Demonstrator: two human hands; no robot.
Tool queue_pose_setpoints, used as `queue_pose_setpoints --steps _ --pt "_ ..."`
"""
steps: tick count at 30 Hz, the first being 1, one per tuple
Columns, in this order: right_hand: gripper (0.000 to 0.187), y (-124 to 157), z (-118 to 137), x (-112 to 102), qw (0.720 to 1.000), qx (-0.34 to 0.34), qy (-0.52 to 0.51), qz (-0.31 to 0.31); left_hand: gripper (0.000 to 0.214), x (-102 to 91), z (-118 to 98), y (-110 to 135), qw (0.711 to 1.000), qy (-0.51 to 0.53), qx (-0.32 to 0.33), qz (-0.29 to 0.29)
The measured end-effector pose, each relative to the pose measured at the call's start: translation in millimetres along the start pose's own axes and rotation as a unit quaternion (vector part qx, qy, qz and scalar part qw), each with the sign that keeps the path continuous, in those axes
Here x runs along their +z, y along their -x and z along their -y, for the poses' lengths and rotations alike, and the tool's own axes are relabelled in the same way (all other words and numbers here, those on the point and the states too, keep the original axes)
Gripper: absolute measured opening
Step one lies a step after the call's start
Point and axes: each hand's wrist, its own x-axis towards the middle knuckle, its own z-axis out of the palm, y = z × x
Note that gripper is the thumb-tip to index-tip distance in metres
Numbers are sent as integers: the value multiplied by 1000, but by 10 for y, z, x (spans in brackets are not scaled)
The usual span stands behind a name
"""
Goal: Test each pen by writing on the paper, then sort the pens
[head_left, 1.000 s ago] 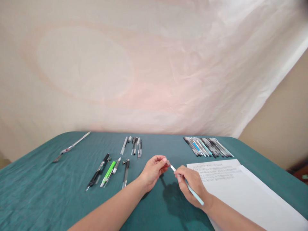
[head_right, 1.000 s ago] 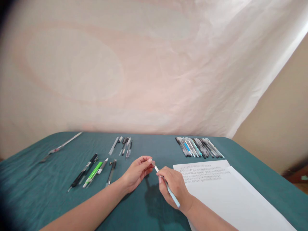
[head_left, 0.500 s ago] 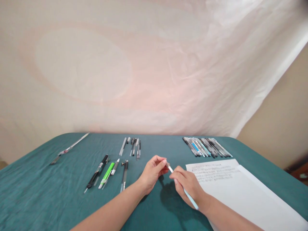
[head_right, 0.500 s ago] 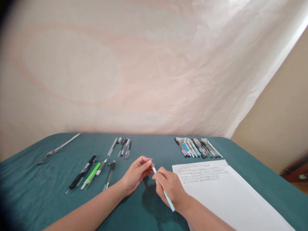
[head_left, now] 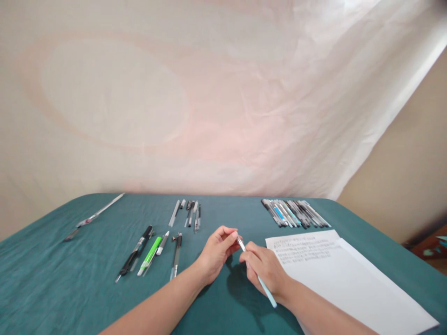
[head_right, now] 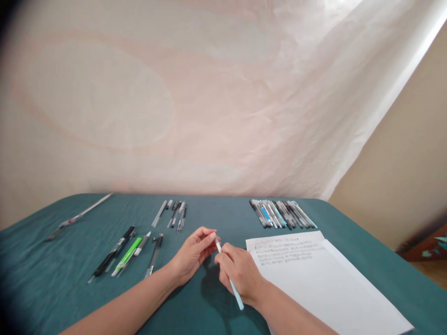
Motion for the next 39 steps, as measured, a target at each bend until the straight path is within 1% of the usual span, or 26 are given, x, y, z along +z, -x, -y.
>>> queue_pose_setpoints --steps 3,6,10,14,17,22,24,26,28,31,33,36,39 --pt "21 -57 18 -17 999 25 -13 22 26 -7 26 -26 999 4 10 -43" --pt "23 -103 56 -93 997 42 -41 42 29 -41 57 -63 996 2 31 -82" --pt "30 -116 106 -239 995 50 -75 37 31 -124 70 -130 987 11 69 -144" --pt "19 -128 89 -333 994 84 -69 23 29 -195 78 -182 975 34 101 -195" --pt "17 -142 23 -358 993 113 -12 36 27 -202 94 -189 972 41 108 -206" --pt "13 -115 -144 -380 985 120 105 63 26 -161 104 -174 977 21 104 -186" --pt "15 -112 -246 -405 979 142 131 72 26 -152 98 -169 978 26 97 -183" --pt "16 -136 -384 -437 967 185 155 82 25 -151 91 -164 978 31 90 -186" --pt "16 -186 -551 -463 948 241 186 97 24 -157 88 -158 979 25 83 -186" --pt "17 -279 -795 -459 908 320 234 139 24 -167 94 -151 981 1 72 -181" --pt "18 -331 -909 -420 879 361 260 170 24 -171 99 -150 982 -14 69 -177" --pt "23 -379 -993 -330 848 399 289 194 25 -171 99 -152 982 -24 65 -175" --pt "24 -408 -1029 -243 838 411 300 196 26 -167 93 -151 983 -28 64 -173"
